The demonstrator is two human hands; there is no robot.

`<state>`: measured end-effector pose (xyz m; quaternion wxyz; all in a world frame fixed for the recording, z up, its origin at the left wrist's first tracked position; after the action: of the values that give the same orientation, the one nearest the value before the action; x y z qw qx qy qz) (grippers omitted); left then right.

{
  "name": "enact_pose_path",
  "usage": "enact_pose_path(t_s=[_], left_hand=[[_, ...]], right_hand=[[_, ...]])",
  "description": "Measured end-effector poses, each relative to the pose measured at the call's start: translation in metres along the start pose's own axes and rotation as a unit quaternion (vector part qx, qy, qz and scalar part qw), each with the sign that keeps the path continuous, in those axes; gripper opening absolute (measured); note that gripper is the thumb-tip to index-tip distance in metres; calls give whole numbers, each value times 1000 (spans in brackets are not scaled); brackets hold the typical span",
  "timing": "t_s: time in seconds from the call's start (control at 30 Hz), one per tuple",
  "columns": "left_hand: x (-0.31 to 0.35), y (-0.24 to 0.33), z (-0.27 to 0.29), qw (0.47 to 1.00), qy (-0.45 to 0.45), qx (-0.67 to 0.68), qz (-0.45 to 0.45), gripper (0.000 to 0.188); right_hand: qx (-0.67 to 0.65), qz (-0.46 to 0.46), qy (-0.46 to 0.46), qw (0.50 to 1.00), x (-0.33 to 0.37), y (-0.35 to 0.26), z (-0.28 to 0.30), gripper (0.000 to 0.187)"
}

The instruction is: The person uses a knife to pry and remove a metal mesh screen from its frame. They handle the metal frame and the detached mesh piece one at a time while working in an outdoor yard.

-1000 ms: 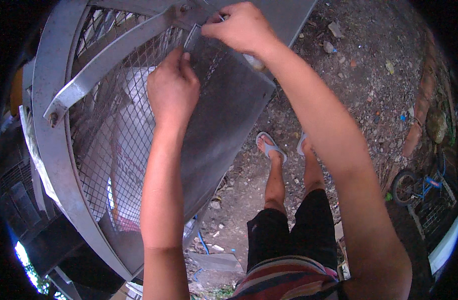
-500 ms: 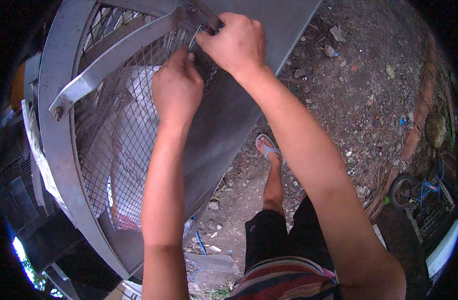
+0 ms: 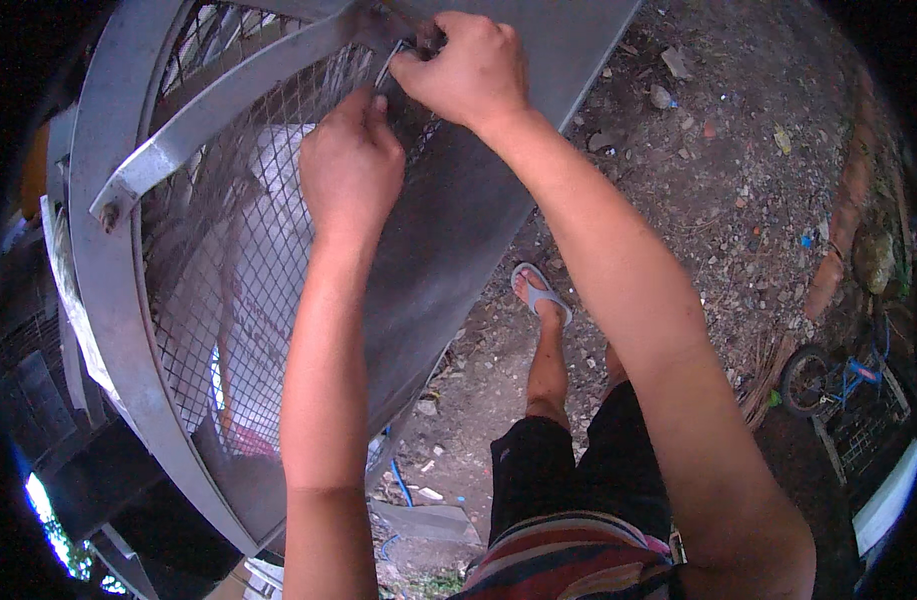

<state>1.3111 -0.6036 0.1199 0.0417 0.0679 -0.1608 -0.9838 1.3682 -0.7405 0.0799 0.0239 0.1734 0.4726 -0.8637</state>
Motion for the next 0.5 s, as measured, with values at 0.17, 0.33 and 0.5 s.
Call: enact_pose_path(t_s=[0.17,0.33,0.5], left_hand=[[1,-2,1,999,24,21,-16,18],[2,-3,1,1000,13,5,-12,18],[1,-5,1,999,34,13,-24,25]], right_hand=[[2,-3,24,1000,9,13,6,28],[-163,-91,-3,982,34,39,20,27],[-151,-74,-10,986,26,27,15,29]])
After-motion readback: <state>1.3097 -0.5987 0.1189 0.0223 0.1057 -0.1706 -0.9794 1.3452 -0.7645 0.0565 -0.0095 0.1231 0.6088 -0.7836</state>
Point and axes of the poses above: each hand's wrist, its own x-axis away from the middle knuckle, its own z-axis out of the back of the hand, y = z × x, the point moved 8 cm from there along -x, towards the middle knuckle, and after that the axes turned 5 degrees about z, right-handed, at the moved point
